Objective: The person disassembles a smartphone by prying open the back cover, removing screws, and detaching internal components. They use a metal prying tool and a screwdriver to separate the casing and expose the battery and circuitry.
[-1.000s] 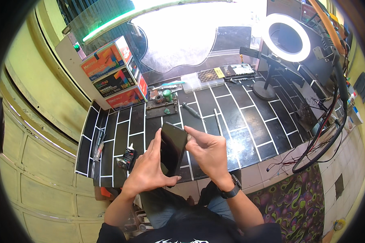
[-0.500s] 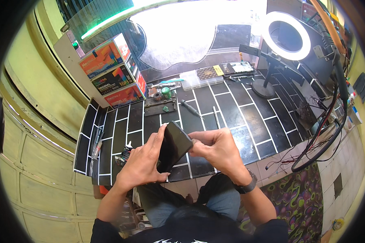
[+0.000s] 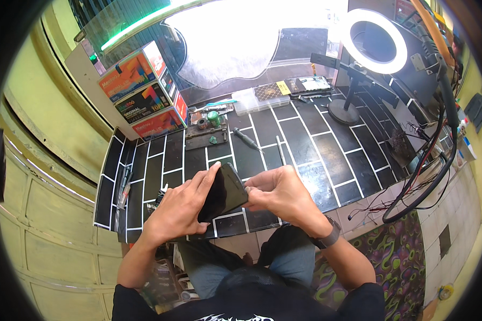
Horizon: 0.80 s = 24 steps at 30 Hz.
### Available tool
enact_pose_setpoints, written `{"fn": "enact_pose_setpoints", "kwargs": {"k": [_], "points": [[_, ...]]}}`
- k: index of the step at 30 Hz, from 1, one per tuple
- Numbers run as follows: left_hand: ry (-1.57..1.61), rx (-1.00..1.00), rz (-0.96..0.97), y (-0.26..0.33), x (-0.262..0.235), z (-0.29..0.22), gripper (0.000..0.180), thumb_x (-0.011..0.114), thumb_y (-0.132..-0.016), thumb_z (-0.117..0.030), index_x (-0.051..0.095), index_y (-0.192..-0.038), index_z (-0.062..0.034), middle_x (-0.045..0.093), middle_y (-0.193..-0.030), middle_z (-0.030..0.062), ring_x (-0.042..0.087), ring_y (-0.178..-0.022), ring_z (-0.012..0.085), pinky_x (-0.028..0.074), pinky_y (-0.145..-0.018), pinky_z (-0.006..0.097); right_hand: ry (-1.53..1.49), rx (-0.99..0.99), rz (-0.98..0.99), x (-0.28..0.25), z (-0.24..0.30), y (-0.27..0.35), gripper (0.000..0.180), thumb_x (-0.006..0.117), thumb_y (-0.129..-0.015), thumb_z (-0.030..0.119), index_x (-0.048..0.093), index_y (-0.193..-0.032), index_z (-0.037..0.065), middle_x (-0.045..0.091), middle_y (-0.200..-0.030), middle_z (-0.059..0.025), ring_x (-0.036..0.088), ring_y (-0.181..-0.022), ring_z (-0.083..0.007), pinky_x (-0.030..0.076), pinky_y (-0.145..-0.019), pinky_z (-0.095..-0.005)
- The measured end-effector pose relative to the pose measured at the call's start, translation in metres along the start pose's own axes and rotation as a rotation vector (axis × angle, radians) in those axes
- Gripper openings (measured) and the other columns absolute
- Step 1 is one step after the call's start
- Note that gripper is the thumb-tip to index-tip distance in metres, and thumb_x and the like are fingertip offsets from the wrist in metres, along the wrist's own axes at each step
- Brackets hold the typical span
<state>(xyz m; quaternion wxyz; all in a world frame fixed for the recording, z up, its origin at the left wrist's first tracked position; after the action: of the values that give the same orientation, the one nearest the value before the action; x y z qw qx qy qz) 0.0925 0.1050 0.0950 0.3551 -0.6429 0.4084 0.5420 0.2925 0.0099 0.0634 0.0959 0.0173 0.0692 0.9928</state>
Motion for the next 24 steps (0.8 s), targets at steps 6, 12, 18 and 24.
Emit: {"fn": "enact_pose_setpoints", "kwargs": {"k": [6,12,18,24], "points": [[0.009,0.003,-0.011,0.001,0.003,0.002,0.133,0.096,-0.052,-0.011,0.021,-0.162,-0.0056,0.053,-0.13,0.016,0.067,-0.104,0.0394,0.059,-0.077,0.051,0.061,-0.004,-0.022,0.003,0.001,-0.001,0.026,0.066,-0.095,0.005,0.071,-0.108,-0.017,0.077,-0.091,-0.0198,0.078,-0.085,-0.0208,0.065,-0.074,-0.0289],[-0.058,0.016,-0.04,0.0,-0.001,0.002,0.13,0.094,-0.053,-0.008,0.024,-0.162,-0.0066,0.054,-0.131,0.0137,0.067,-0.103,0.037,0.061,-0.076,0.048,0.185,-0.275,-0.072,0.0,-0.014,-0.009,0.023,0.066,-0.096,0.002,0.073,-0.114,-0.012,0.078,-0.092,-0.013,0.077,-0.085,-0.0156,0.063,-0.074,-0.0255],[-0.108,0.046,-0.043,0.001,0.008,-0.004,0.124,0.091,-0.056,-0.006,0.026,-0.162,-0.0052,0.054,-0.136,0.0142,0.065,-0.102,0.0342,0.062,-0.076,0.045,0.307,-0.254,-0.167,0.001,-0.018,-0.008,0.024,0.067,-0.096,0.003,0.073,-0.116,-0.01,0.078,-0.09,-0.0082,0.071,-0.077,-0.008,0.059,-0.07,-0.0228],[-0.228,0.094,-0.142,0.001,0.011,-0.001,0.106,0.079,-0.068,0.002,0.031,-0.162,-0.0066,0.054,-0.138,0.0129,0.065,-0.096,0.03,0.06,-0.075,0.043,0.225,-0.351,-0.205,0.004,-0.022,-0.015,0.026,0.066,-0.095,0.003,0.075,-0.117,-0.007,0.076,-0.08,-0.0064,0.067,-0.071,-0.0056,0.055,-0.064,-0.0228]]}}
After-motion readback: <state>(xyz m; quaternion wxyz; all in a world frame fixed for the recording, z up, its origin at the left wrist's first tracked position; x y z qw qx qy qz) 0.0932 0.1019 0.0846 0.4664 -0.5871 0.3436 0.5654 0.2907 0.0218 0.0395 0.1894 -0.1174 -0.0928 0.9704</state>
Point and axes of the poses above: each hand's wrist, its own y-axis away from the middle knuckle, its own x-axis out of the palm, z = x × y, the point moved 3 cm from there along -y, towards the middle knuckle
